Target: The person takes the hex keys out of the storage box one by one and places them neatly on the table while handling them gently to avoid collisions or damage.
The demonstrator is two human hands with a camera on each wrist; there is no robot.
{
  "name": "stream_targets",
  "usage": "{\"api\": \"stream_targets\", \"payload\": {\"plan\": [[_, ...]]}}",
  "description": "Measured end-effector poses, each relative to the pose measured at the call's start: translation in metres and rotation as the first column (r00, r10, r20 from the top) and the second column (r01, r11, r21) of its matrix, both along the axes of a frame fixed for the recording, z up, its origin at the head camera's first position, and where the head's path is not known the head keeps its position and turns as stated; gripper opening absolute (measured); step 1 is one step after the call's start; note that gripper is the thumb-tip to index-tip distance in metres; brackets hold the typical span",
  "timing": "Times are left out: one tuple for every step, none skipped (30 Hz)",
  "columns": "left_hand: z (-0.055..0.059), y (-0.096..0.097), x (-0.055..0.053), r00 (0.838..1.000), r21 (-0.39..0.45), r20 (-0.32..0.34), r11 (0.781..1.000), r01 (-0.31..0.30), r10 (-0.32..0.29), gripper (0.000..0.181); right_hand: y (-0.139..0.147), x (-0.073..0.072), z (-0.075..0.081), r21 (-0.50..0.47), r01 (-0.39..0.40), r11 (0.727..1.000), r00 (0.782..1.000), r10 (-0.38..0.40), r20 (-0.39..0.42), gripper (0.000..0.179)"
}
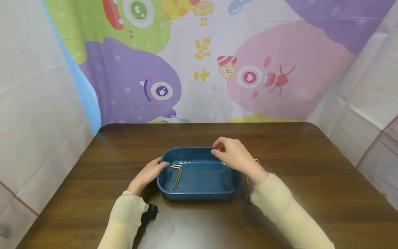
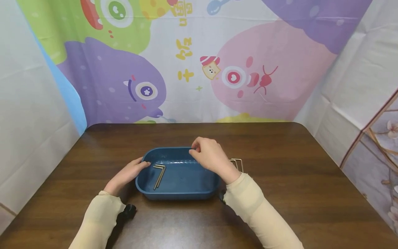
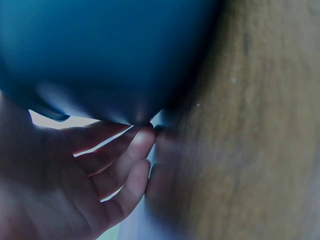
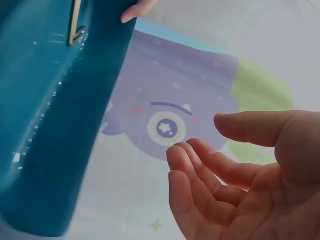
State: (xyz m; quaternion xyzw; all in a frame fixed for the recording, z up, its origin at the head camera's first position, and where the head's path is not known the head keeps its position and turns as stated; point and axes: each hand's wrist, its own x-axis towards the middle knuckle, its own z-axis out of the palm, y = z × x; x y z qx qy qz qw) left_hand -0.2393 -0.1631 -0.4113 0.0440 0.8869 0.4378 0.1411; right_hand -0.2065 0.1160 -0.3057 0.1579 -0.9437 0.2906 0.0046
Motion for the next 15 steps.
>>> {"api": "stream_targets", "payload": {"plan": [[0.000,0.000,0.000,1.000,-0.002,-0.001,1.000,0.000,0.000,0.058,-0.002,-0.001,0.003,0.005,-0.009,1.000,1.000,0.009,-0.003,0.019],[0.001,0.000,0.000,1.000,-0.004,-0.001,1.000,0.001,-0.001,0.058,-0.004,-0.002,0.005,0.012,-0.013,1.000,1.000,0.013,-0.007,0.019],[0.001,0.000,0.000,1.000,-0.007,-0.003,1.000,0.001,-0.001,0.058,-0.006,-0.004,0.007,0.019,-0.022,1.000,1.000,0.022,-0.008,0.019],[0.000,0.000,0.000,1.000,-0.007,-0.004,1.000,0.001,-0.001,0.058,-0.009,-0.005,0.009,0.031,-0.028,0.999,1.000,0.028,-0.010,0.019],[0.000,0.000,0.000,1.000,-0.007,-0.007,1.000,0.001,-0.001,0.058,-0.011,-0.007,0.010,0.042,-0.036,0.998,0.999,0.036,-0.010,0.019],[0.000,0.000,-0.001,1.000,-0.006,-0.012,1.000,0.001,-0.001,0.057,-0.013,-0.010,0.011,0.056,-0.044,0.997,0.999,0.044,-0.009,0.019],[0.000,0.000,-0.001,1.000,-0.006,-0.016,1.000,0.001,-0.001,0.057,-0.016,-0.013,0.012,0.072,-0.056,0.996,0.998,0.057,-0.009,0.018],[-0.001,0.000,-0.001,1.000,-0.006,-0.019,1.000,0.001,-0.001,0.057,-0.018,-0.016,0.013,0.084,-0.064,0.994,0.998,0.065,-0.004,0.018],[-0.001,0.000,-0.002,1.000,-0.006,-0.021,1.000,0.000,-0.001,0.057,-0.020,-0.018,0.013,0.099,-0.079,0.992,0.997,0.079,0.000,0.017],[-0.001,0.000,-0.002,1.000,-0.006,-0.023,1.000,0.000,0.000,0.057,-0.022,-0.021,0.013,0.113,-0.091,0.989,0.996,0.091,0.004,0.017],[-0.002,0.000,-0.002,1.000,-0.006,-0.025,1.000,-0.001,0.001,0.057,-0.024,-0.024,0.013,0.123,-0.107,0.987,0.994,0.107,0.011,0.017],[-0.002,0.000,-0.003,1.000,-0.006,-0.024,1.000,-0.003,0.002,0.057,-0.026,-0.027,0.013,0.132,-0.125,0.983,0.992,0.124,0.017,0.017],[-0.003,0.000,-0.003,1.000,-0.006,-0.023,1.000,-0.004,0.004,0.057,-0.029,-0.030,0.013,0.140,-0.144,0.980,0.990,0.142,0.025,0.017],[-0.003,0.000,-0.003,1.000,-0.006,-0.022,1.000,-0.005,0.005,0.057,-0.031,-0.032,0.012,0.148,-0.159,0.976,0.987,0.156,0.031,0.017],[-0.003,-0.001,-0.003,1.000,-0.005,-0.021,1.000,-0.007,0.007,0.057,-0.033,-0.035,0.011,0.157,-0.177,0.972,0.984,0.174,0.035,0.017]]}}
